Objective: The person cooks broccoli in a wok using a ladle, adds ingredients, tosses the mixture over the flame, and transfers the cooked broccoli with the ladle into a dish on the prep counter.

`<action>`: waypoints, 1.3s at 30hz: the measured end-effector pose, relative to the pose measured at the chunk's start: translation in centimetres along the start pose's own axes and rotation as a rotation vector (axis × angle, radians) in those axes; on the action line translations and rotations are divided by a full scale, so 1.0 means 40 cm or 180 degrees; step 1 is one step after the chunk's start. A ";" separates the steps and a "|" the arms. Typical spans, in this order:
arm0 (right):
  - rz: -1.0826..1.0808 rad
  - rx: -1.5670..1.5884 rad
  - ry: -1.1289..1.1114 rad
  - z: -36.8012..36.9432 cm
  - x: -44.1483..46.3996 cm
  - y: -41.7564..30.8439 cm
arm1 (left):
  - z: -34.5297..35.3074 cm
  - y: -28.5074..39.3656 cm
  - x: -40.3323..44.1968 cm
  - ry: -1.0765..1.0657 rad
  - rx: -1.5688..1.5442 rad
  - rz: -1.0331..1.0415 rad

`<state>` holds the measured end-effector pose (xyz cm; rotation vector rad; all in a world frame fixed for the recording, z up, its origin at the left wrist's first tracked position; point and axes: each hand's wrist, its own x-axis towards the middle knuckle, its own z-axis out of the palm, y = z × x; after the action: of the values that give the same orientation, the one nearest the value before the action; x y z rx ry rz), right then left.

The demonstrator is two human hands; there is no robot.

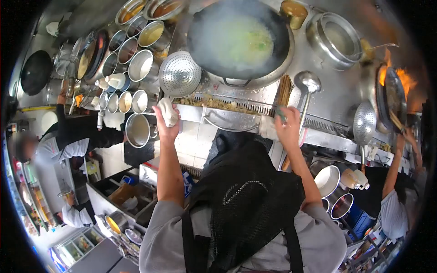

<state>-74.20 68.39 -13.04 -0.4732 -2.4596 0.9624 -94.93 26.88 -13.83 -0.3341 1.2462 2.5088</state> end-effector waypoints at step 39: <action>0.0634 -0.2023 -0.1430 -0.051 0.259 -0.070 | 0.398 -0.236 0.125 -0.0130 -0.0182 -0.1655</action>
<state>-82.21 72.37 -6.78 -0.7861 -3.1735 0.3461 -96.97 45.91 -13.01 -0.5395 0.9248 2.0927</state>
